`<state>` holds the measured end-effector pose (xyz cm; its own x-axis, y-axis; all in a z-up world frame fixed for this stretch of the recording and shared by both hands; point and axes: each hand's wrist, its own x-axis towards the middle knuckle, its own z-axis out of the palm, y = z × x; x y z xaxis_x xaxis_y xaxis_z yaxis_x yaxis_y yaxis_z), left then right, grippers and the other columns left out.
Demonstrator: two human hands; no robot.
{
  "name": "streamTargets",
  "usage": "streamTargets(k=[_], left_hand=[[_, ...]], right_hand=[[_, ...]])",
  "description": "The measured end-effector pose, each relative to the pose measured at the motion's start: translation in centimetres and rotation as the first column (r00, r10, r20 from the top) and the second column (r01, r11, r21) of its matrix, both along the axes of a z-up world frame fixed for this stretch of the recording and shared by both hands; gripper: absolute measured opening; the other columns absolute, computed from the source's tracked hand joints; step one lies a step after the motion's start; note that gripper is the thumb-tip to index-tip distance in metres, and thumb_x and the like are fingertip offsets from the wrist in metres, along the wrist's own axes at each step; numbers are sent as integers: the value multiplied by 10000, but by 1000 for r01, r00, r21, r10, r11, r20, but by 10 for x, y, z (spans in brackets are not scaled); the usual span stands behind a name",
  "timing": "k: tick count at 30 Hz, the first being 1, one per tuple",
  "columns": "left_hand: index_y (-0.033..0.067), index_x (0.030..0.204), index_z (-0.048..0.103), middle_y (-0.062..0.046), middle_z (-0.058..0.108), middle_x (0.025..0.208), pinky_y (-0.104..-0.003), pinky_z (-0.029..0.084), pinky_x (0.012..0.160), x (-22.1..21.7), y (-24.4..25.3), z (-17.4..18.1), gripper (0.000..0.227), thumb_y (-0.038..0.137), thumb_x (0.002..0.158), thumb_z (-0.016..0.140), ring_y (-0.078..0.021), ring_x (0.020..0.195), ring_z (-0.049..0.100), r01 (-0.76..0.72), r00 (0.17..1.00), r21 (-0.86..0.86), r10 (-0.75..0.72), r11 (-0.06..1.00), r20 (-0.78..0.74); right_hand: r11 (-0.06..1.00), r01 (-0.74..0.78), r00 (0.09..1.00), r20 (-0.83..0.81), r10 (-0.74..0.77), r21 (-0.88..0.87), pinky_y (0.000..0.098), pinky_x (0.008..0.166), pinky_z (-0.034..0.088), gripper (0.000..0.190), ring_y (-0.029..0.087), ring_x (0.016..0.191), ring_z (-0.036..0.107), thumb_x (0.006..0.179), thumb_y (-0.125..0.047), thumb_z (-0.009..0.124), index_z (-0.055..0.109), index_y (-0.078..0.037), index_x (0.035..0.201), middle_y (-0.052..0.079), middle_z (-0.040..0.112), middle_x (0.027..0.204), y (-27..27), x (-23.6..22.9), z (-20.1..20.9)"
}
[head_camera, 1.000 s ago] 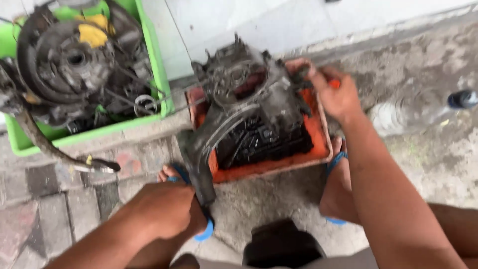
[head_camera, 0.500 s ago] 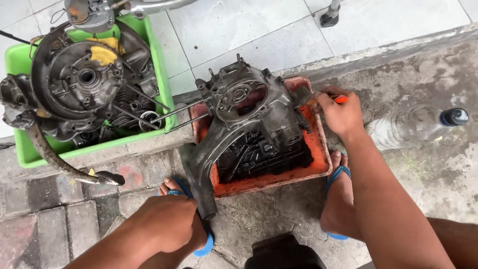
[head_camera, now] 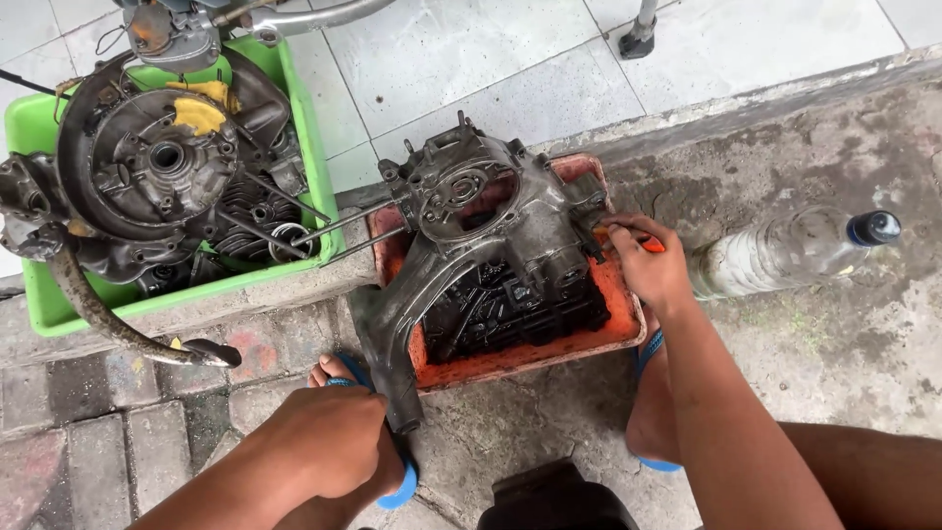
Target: Cleaning a motorcycle crankcase by pouring solvent and scrubbing with a brush to remove grease.
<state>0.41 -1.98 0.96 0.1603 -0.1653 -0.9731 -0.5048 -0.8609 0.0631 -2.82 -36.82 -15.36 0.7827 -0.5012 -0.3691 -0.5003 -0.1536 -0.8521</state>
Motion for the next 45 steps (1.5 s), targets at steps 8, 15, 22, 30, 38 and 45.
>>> streamTargets(k=[8, 15, 22, 30, 38, 45], left_hand=[[-102, 1210, 585, -246, 655, 1118, -354, 482, 621, -5, 20, -25, 411, -61, 952, 268, -261, 812, 634, 147, 989, -39, -147, 988, -3], [104, 1072, 645, -46, 610, 969, -376, 438, 730, 2, 13, -11, 316, 34, 971, 353, -214, 836, 563, -6, 1000, -3, 6, 1000, 11], [110, 1223, 621, -66, 631, 1135, -416, 464, 823, 7, 11, -8, 372, 56, 1012, 320, -257, 964, 582, 6, 1000, -18, -7, 1000, -26], [75, 912, 622, -54, 571, 840, -379, 430, 665, 1, 14, -10, 290, -25, 917, 350, -215, 737, 532, 5, 999, -54, -3, 998, 40], [94, 1032, 646, -63, 632, 948, -397, 475, 757, 2, 16, -12, 319, 6, 960, 348, -245, 850, 591, 1, 999, -48, 1, 999, 34], [50, 999, 565, -112, 542, 1000, -413, 426, 762, -3, 29, -30, 249, -17, 891, 352, -277, 899, 520, 19, 998, -57, -16, 998, 63]], right_hand=[[999, 18, 986, -167, -14, 26, 216, 334, 312, 215, 105, 452, 474, 1039, -133, 579, 745, -129, 1176, 123, 794, 930, -2, 3, 8], [991, 120, 983, 146, -110, -58, 337, 1009, 542, 232, 201, 1073, 690, 920, -143, 556, 760, -94, 1021, 56, 762, 1079, -4, 9, 17], [935, 267, 898, 292, -330, 234, 320, 728, 580, 181, 222, 843, 703, 972, -87, 583, 724, 18, 1015, 136, 735, 1006, -2, -8, -26], [988, 88, 985, 139, -105, 124, 301, 785, 577, 221, 199, 859, 704, 953, -40, 515, 728, 8, 986, 120, 767, 969, -8, -6, -14], [994, -43, 999, 4, 42, 96, 326, 891, 588, 236, 227, 951, 684, 984, -1, 493, 683, 7, 1123, 143, 729, 1096, -7, 9, 32], [997, -30, 997, -62, 34, 66, 399, 853, 353, 218, 187, 818, 632, 946, -127, 519, 720, -71, 1010, 82, 737, 910, -12, 3, 30]])
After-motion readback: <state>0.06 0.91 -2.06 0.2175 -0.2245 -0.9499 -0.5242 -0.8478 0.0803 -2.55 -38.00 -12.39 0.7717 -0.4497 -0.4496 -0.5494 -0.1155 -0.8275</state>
